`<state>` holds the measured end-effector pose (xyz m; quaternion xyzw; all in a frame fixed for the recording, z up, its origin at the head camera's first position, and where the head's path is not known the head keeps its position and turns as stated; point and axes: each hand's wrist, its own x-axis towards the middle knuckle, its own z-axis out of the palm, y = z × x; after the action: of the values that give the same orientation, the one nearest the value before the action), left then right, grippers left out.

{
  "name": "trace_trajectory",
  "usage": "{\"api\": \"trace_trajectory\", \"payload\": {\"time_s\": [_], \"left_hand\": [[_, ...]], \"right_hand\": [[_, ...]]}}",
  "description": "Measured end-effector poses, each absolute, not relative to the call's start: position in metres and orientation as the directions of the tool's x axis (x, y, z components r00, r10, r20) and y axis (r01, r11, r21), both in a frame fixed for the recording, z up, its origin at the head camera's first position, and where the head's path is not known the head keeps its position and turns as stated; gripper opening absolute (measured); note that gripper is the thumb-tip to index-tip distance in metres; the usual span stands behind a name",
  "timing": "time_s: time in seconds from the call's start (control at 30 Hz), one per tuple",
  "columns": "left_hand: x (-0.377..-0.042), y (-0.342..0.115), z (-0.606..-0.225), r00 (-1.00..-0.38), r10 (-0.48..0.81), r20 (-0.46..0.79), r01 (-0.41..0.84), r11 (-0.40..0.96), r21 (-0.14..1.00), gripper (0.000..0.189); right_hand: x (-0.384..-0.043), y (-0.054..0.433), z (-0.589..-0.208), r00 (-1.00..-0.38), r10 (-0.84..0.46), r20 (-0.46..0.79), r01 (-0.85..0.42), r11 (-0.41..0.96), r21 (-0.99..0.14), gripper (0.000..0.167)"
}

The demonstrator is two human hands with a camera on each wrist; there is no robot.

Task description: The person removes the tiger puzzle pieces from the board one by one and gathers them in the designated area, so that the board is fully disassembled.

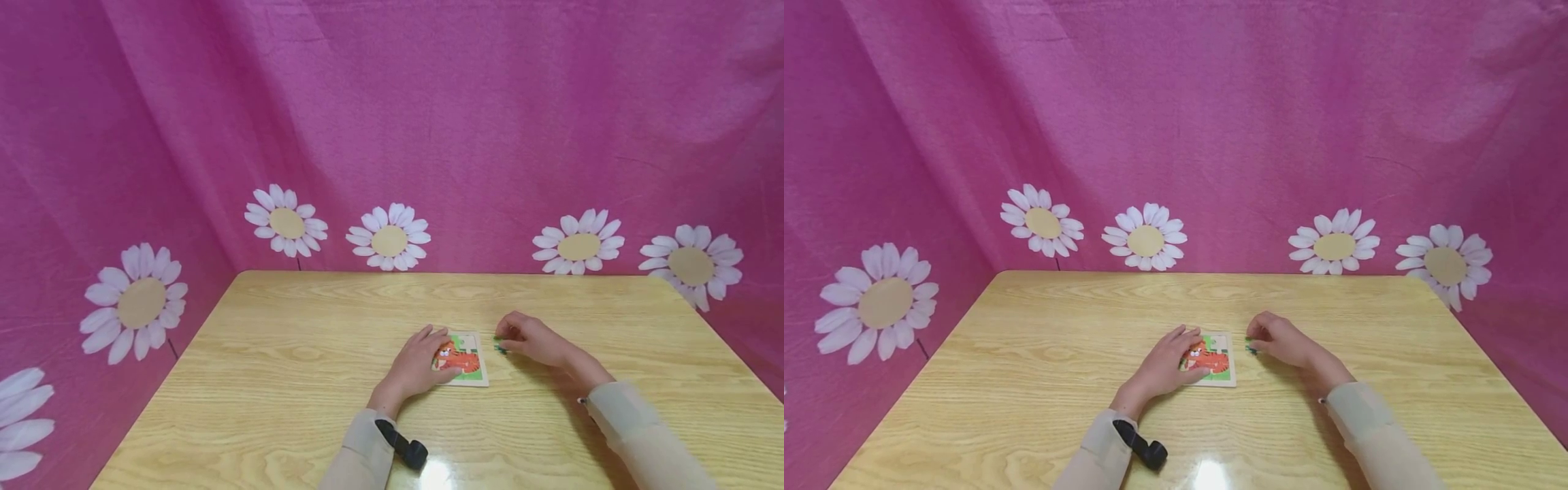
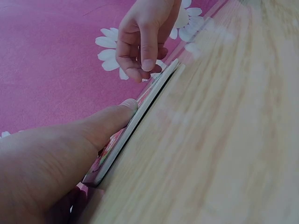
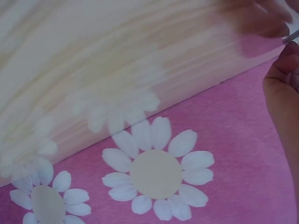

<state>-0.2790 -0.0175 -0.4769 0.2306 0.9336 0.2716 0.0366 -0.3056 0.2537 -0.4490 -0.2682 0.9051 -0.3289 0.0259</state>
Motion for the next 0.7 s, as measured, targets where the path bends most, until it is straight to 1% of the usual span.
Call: {"api": "trace_trajectory", "payload": {"time_s": [0.47,0.7], "left_hand": [[-0.279,-0.018,-0.476,-0.888,0.456,0.059,0.416,0.743,0.524,0.067],[-0.279,-0.018,-0.476,-0.886,0.46,0.066,0.423,0.741,0.521,0.066]], "right_hand": [[-0.299,0.234,-0.447,-0.832,-0.539,0.133,-0.496,0.615,-0.613,0.012],[-0.297,0.22,-0.448,-0.824,-0.559,0.094,-0.488,0.614,-0.62,0.014]]}}
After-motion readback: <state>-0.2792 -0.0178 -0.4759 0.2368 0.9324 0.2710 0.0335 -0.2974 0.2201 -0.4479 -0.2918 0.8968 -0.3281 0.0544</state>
